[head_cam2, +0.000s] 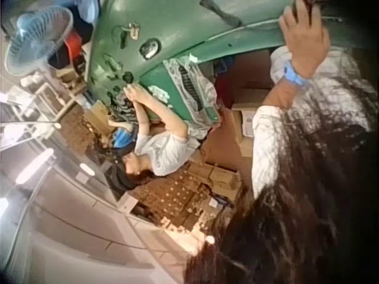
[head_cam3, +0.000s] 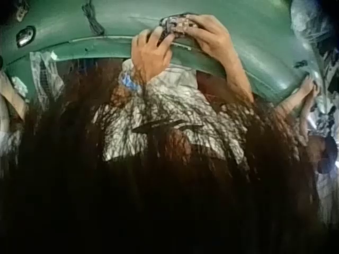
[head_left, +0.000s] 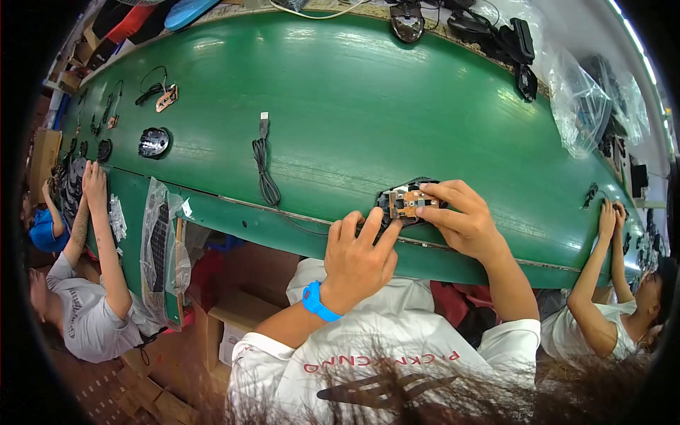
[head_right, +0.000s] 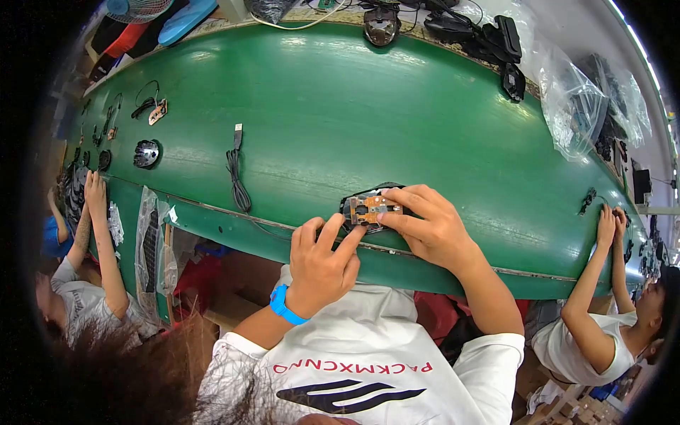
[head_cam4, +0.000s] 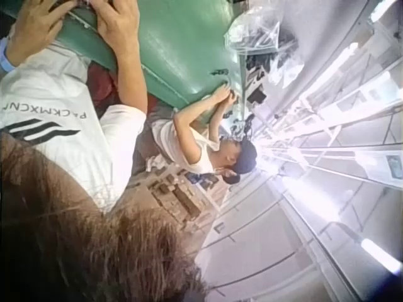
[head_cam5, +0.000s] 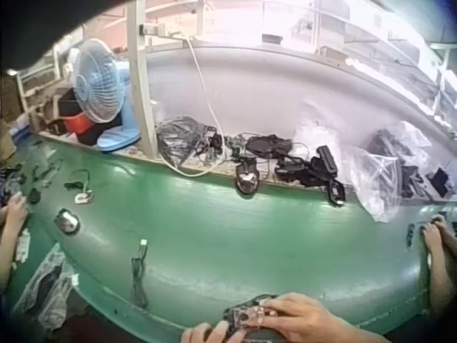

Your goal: Assembling the internal components and casing of computer mice at a manufacturing station.

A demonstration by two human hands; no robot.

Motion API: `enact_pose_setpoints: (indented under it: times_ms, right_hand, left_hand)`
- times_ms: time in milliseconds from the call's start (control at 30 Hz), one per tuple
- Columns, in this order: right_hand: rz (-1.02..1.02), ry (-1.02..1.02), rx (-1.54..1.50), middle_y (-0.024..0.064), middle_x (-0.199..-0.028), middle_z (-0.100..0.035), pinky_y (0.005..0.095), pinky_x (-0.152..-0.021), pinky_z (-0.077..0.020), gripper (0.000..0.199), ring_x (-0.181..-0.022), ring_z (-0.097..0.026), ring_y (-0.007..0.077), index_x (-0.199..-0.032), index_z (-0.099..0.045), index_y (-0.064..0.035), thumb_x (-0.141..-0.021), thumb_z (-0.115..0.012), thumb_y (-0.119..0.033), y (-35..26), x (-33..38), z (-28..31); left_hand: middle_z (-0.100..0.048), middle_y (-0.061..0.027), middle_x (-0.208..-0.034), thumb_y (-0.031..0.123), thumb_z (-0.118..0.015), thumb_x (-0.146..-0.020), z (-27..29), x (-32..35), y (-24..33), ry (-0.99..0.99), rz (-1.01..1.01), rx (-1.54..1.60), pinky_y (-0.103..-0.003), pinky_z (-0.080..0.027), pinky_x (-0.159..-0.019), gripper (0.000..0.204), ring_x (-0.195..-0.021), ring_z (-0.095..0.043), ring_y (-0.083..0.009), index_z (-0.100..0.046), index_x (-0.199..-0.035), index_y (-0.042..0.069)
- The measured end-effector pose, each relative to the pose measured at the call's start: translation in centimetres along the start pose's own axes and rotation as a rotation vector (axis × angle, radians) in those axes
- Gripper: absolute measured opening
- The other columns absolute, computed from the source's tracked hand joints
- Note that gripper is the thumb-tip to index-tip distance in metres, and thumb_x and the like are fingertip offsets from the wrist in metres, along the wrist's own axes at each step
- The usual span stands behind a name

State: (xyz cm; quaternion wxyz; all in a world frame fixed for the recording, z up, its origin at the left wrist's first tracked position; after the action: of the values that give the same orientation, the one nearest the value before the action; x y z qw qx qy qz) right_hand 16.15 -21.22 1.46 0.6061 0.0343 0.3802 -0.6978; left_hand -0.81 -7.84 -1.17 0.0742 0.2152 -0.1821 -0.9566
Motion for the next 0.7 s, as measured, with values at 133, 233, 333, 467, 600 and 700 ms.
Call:
enact_pose_setpoints:
  times_ms: [133,233,333,467,600,700]
  right_hand:
    - [0.008,-0.122,0.024,0.0106,-0.117,-0.07,0.0412,-0.077,-0.0563,0.033,-0.095,-0.067,0.0288,-0.105,-0.076,-0.0135,-0.074,-0.076,-0.001,0.1,-0.2,0.6]
    - [0.056,-0.221,0.074,0.0116,-0.119,-0.07,0.04,-0.078,-0.0563,0.032,-0.098,-0.067,0.0301,-0.104,-0.076,-0.0134,-0.075,-0.072,-0.001,0.1,-0.9,1.1]
    - [0.079,-0.269,0.106,0.0106,-0.119,-0.069,0.0398,-0.078,-0.0558,0.031,-0.098,-0.067,0.0289,-0.105,-0.076,-0.0146,-0.077,-0.072,-0.002,0.0,-1.2,1.2]
    - [0.118,-0.337,0.205,0.0089,-0.12,-0.069,0.0382,-0.077,-0.0551,0.032,-0.095,-0.066,0.026,-0.106,-0.075,-0.0169,-0.078,-0.072,-0.004,-0.2,-1.5,1.5]
    - [0.173,-0.405,0.298,0.0075,-0.123,-0.068,0.0363,-0.075,-0.0545,0.033,-0.092,-0.063,0.0227,-0.11,-0.074,-0.0184,-0.079,-0.071,-0.007,-0.5,-1.8,1.8]
    - [0.207,-0.444,0.344,0.007,-0.125,-0.067,0.0351,-0.075,-0.0543,0.034,-0.091,-0.062,0.021,-0.114,-0.073,-0.0184,-0.081,-0.07,-0.009,-0.5,-1.7,1.9]
  left_hand:
    - [-0.057,-0.0101,-0.126,0.013,-0.07,-0.075,0.1,-0.1,0.0,-0.009,-0.023,-0.001,-0.047,-0.043,-0.089,0.044,-0.106,-0.052,-0.0339,-0.073,-0.118,0.014]
    - [-0.056,-0.0102,-0.126,0.013,-0.07,-0.075,0.0,-0.3,0.0,-0.003,-0.034,-0.002,-0.047,-0.044,-0.089,0.043,-0.106,-0.052,-0.0339,-0.073,-0.118,0.014]
    - [-0.056,-0.0087,-0.126,0.019,-0.074,-0.075,-0.1,-0.2,-0.2,-0.014,-0.067,-0.039,-0.043,-0.043,-0.086,0.044,-0.107,-0.051,-0.0319,-0.071,-0.119,0.016]
    - [-0.056,-0.0089,-0.127,0.018,-0.074,-0.075,0.0,-0.2,-0.3,-0.011,-0.086,-0.029,-0.043,-0.043,-0.086,0.044,-0.107,-0.051,-0.0319,-0.071,-0.119,0.017]
    - [-0.057,-0.0095,-0.127,0.017,-0.074,-0.074,0.0,-0.2,-0.4,-0.018,-0.108,-0.01,-0.043,-0.044,-0.085,0.045,-0.108,-0.053,-0.032,-0.072,-0.119,0.015]
    - [-0.059,-0.0114,-0.125,0.011,-0.069,-0.073,0.1,0.0,-0.8,0.01,-0.117,0.068,-0.045,-0.046,-0.086,0.044,-0.106,-0.055,-0.0336,-0.073,-0.117,0.013]
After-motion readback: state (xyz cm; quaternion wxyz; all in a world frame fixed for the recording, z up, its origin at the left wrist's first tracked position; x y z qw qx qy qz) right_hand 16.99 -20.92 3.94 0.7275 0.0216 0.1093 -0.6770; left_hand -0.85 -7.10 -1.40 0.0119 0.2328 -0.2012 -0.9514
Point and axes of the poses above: each hand's wrist, its own x-axis away from the middle knuckle, its own z-axis out of the back of the hand, y = z × x, the point moved 2 cm from there along -x, towards the middle knuckle
